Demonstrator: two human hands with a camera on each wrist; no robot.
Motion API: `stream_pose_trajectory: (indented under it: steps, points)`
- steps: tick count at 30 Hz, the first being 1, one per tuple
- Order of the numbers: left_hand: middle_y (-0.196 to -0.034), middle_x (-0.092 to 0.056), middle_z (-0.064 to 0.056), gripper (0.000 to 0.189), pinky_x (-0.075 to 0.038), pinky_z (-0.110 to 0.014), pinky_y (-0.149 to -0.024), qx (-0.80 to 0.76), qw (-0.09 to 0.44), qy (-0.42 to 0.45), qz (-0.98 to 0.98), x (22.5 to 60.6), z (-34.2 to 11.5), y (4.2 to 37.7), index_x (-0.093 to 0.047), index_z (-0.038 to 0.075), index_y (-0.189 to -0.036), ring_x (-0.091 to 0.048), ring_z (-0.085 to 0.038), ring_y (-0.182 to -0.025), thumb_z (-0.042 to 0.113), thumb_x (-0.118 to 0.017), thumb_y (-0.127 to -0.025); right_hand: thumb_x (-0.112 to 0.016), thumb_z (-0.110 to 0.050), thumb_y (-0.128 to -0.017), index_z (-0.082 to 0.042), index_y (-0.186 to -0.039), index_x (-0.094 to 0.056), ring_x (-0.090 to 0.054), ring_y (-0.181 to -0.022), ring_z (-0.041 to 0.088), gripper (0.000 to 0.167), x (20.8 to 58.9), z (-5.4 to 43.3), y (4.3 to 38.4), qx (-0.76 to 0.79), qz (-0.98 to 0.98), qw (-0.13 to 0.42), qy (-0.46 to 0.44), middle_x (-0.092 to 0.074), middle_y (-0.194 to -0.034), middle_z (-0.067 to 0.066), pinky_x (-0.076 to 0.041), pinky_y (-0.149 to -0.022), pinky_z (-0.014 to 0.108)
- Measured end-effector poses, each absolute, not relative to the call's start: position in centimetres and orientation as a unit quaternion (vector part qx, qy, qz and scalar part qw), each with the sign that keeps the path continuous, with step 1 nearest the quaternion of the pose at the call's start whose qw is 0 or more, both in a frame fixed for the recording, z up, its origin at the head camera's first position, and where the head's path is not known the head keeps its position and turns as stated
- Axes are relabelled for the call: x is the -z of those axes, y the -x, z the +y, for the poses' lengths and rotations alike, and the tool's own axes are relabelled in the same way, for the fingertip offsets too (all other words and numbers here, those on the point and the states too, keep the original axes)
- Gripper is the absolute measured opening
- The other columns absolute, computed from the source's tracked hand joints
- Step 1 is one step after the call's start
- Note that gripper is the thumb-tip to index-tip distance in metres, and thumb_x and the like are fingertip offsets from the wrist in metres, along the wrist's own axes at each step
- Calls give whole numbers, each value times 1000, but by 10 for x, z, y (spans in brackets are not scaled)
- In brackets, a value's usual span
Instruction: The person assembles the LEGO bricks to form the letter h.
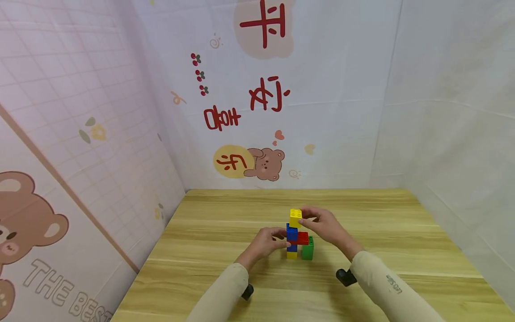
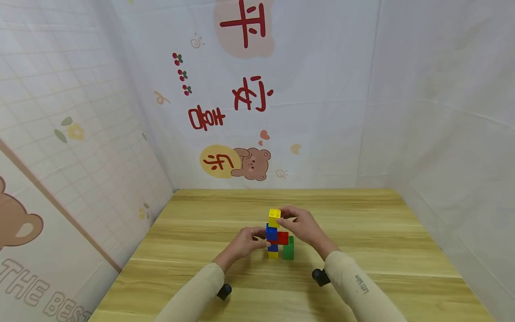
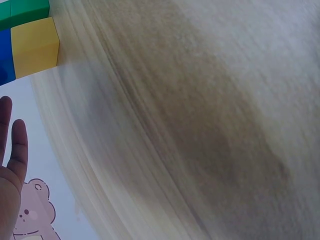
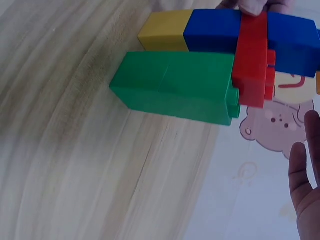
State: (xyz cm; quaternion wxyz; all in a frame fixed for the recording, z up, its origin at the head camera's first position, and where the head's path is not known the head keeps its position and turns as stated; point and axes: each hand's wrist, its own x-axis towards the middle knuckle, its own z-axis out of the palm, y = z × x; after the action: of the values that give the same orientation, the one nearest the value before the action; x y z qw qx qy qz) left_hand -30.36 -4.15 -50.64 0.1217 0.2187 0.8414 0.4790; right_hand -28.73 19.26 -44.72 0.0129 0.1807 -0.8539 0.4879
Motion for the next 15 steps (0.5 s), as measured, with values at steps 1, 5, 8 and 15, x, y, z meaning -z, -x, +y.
stream_pose_trajectory:
  steps: [1, 5, 8, 15]
  points:
    - [-108, -69, 9, 30, -49, -39, -91, -480, 121, -220, 840, 506, -42, 304, -72, 19, -118, -60, -14, -101, 31, -74, -91, -66, -29, -97, -8, -129, -64, -61, -108, 25, 38, 447, 191, 287, -486, -854, 10, -183, -69, -115, 3, -50, -89, 41]
    - [-108, -69, 10, 30, -49, -39, -91, -482, 118, -226, 838, 507, -42, 303, -72, 19, -118, -60, -13, -101, 31, -73, -91, -67, -31, -96, -9, -129, -64, -61, -107, 24, 39, 446, 186, 285, -478, -859, 3, -182, -69, -115, 2, -48, -88, 40]
    - [-107, -69, 11, 30, -49, -38, -91, -480, 118, -225, 840, 508, -42, 304, -72, 20, -118, -60, -11, -100, 32, -73, -91, -67, -32, -96, -10, -129, -64, -61, -107, 22, 40, 447, 184, 284, -477, -861, 0, -176, -69, -115, 0, -47, -89, 40]
    - [-107, -69, 10, 30, -50, -39, -91, -481, 117, -223, 840, 509, -42, 303, -73, 18, -117, -60, -11, -99, 31, -74, -90, -69, -33, -94, -11, -128, -65, -61, -107, 22, 40, 449, 183, 286, -475, -863, 2, -173, -69, -114, -1, -46, -90, 43]
